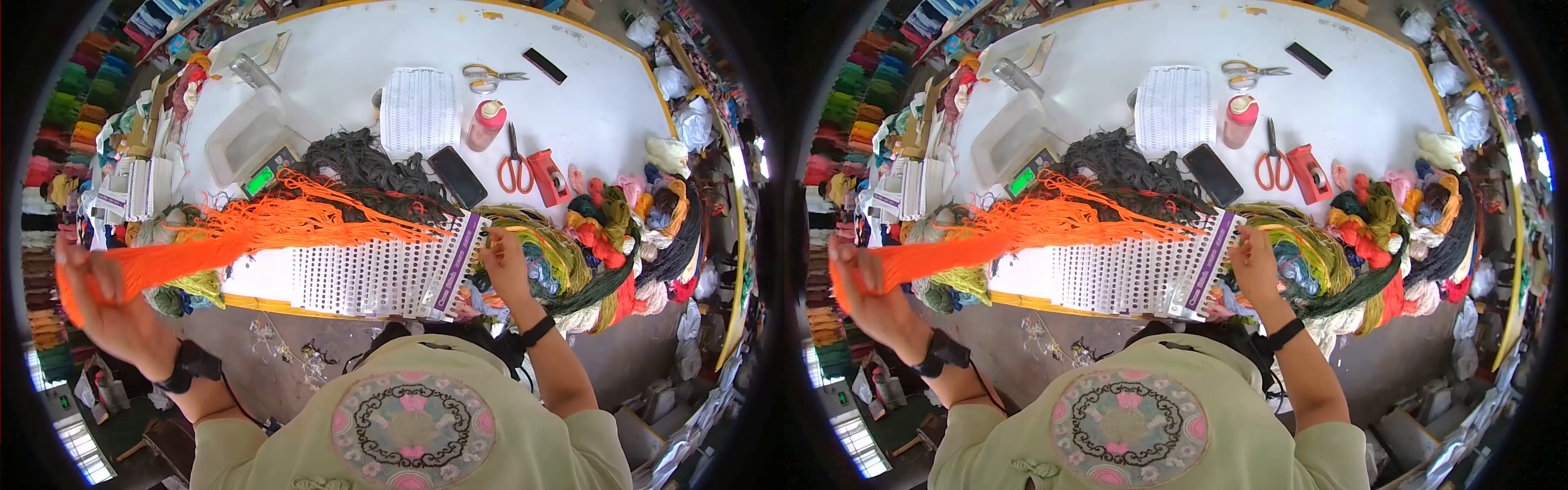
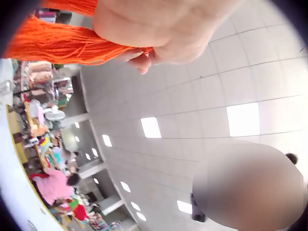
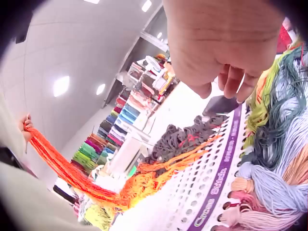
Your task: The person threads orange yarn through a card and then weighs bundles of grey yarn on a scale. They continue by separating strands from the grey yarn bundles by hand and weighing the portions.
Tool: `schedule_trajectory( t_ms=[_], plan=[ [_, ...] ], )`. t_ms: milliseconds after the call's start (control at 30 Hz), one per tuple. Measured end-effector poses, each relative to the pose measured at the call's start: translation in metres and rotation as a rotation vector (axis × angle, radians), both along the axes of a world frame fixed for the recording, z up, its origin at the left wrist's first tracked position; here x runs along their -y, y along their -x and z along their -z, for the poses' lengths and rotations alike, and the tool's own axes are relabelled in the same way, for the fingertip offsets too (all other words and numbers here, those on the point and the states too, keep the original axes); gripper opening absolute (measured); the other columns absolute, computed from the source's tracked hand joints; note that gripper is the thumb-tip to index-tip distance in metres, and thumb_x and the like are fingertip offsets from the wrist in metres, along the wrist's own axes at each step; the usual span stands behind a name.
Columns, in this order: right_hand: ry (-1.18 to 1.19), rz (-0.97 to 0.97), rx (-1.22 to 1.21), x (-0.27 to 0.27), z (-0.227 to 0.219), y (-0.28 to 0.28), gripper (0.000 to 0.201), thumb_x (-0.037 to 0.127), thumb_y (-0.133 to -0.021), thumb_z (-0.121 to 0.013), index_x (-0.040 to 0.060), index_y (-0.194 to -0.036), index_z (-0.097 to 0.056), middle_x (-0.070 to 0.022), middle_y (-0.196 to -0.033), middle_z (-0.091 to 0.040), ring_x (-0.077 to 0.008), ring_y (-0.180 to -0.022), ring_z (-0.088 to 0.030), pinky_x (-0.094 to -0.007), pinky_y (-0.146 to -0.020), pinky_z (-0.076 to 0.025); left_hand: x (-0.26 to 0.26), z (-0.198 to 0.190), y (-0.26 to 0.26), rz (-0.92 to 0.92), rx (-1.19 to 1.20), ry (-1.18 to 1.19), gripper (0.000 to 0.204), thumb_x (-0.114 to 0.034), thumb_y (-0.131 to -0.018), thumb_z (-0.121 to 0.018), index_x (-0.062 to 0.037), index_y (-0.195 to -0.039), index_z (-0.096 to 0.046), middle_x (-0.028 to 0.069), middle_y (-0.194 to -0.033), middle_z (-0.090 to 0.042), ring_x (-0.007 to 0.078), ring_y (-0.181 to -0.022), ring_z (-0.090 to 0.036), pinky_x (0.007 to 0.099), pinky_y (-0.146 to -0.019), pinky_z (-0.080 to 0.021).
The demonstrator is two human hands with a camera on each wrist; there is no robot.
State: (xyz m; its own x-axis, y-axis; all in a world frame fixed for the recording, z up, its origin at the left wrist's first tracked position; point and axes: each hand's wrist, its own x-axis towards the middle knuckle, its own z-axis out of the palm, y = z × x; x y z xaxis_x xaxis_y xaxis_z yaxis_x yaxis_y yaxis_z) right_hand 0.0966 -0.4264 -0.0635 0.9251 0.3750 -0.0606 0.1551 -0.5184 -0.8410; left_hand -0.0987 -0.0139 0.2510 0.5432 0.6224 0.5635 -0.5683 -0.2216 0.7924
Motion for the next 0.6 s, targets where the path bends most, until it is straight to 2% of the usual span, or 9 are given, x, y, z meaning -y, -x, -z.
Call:
schedule_trajectory(
  t_ms=[100,133,267,333,400,467,500,567,600],
  plan=[
    [-0.078,0.030,0.061,-0.013,-0.041,0.020,0.041,0.002,-0.079,-0.066,0.0047,-0.117,-0.052,-0.0101,-0.103,-0.053,-0.0186,-0.087,-0.057,-0.0295,-0.075,-0.049,0.035,-0.037,0.034,0.348,0.128,-0.177,0.023,-0.013,-0.096,-0.048,0.0023,-0.113,-0.045,0.0054,-0.102,-0.049,0.0085,-0.056,-0.038,0.0226,-0.054,-0.036],
    [-0.160,-0.030,0.088,-0.023,-0.055,0.028,0.043,0.002,-0.078,-0.067,0.0045,-0.118,-0.051,-0.0103,-0.105,-0.052,-0.0195,-0.090,-0.057,-0.0305,-0.078,-0.049,0.049,-0.048,0.047,0.483,0.151,-0.102,0.019,-0.015,-0.094,-0.050,-0.0009,-0.105,-0.044,0.0075,-0.096,-0.053,0.0077,-0.057,-0.042,0.0265,-0.064,-0.043],
    [-0.407,-0.399,0.144,-0.074,-0.169,0.088,0.053,0.000,-0.079,-0.066,0.0034,-0.128,-0.046,-0.0117,-0.125,-0.048,-0.0235,-0.114,-0.050,-0.0356,-0.098,-0.041,0.098,-0.042,0.092,0.734,0.123,0.099,0.023,-0.019,-0.091,-0.055,0.0000,-0.101,-0.048,0.0111,-0.078,-0.057,0.0121,-0.057,-0.053,0.0374,-0.079,-0.048],
    [-0.495,-0.660,0.285,-0.092,-0.224,0.124,0.067,0.004,-0.075,-0.070,0.0027,-0.135,-0.039,-0.0164,-0.136,-0.042,-0.0326,-0.128,-0.039,-0.0419,-0.108,-0.030,0.109,-0.048,0.109,0.966,-0.177,0.113,0.021,-0.019,-0.091,-0.056,-0.0005,-0.100,-0.052,0.0119,-0.082,-0.059,0.0143,-0.066,-0.056,0.0358,-0.079,-0.049],
    [-0.662,-0.865,0.264,-0.102,-0.260,0.162,0.077,0.013,-0.075,-0.074,0.0047,-0.140,-0.034,-0.0168,-0.143,-0.034,-0.0355,-0.132,-0.033,-0.0435,-0.109,-0.028,0.119,-0.055,0.117,1.199,-0.497,0.098,0.020,-0.019,-0.091,-0.057,-0.0011,-0.100,-0.056,0.0127,-0.087,-0.062,0.0165,-0.074,-0.058,0.0342,-0.078,-0.050],
    [-0.797,-0.929,0.341,-0.105,-0.286,0.195,0.075,0.011,-0.076,-0.071,0.0067,-0.139,-0.032,-0.0191,-0.133,-0.045,-0.0364,-0.124,-0.044,-0.0420,-0.100,-0.038,0.131,-0.062,0.122,1.409,-0.841,0.053,0.020,-0.019,-0.091,-0.059,-0.0016,-0.100,-0.060,0.0135,-0.091,-0.064,0.0187,-0.083,-0.061,0.0327,-0.078,-0.051],
    [-0.780,-0.905,0.379,-0.097,-0.289,0.205,0.075,0.011,-0.076,-0.071,0.0067,-0.139,-0.032,-0.0191,-0.133,-0.045,-0.0364,-0.124,-0.044,-0.0420,-0.100,-0.038,0.137,-0.065,0.124,1.496,-1.021,0.020,0.020,-0.019,-0.091,-0.059,-0.0018,-0.100,-0.062,0.0139,-0.093,-0.065,0.0198,-0.087,-0.062,0.0319,-0.077,-0.051],
    [-0.553,-1.136,-0.094,-0.087,-0.294,0.222,0.061,0.015,-0.078,-0.069,0.0077,-0.133,-0.042,-0.0167,-0.111,-0.060,-0.0343,-0.101,-0.060,-0.0399,-0.084,-0.047,0.151,-0.073,0.130,1.609,-1.393,-0.055,0.020,-0.019,-0.091,-0.060,-0.0024,-0.100,-0.066,0.0148,-0.098,-0.068,0.0220,-0.096,-0.065,0.0303,-0.077,-0.052],
    [-0.541,-1.139,-0.065,-0.080,-0.292,0.227,0.061,0.015,-0.078,-0.069,0.0077,-0.133,-0.042,-0.0167,-0.111,-0.060,-0.0343,-0.101,-0.060,-0.0399,-0.084,-0.047,0.160,-0.089,0.130,1.601,-1.284,-0.017,0.018,-0.017,-0.092,-0.059,-0.0018,-0.100,-0.065,0.0104,-0.094,-0.069,0.0193,-0.081,-0.067,0.0314,-0.070,-0.053]
  ],
)
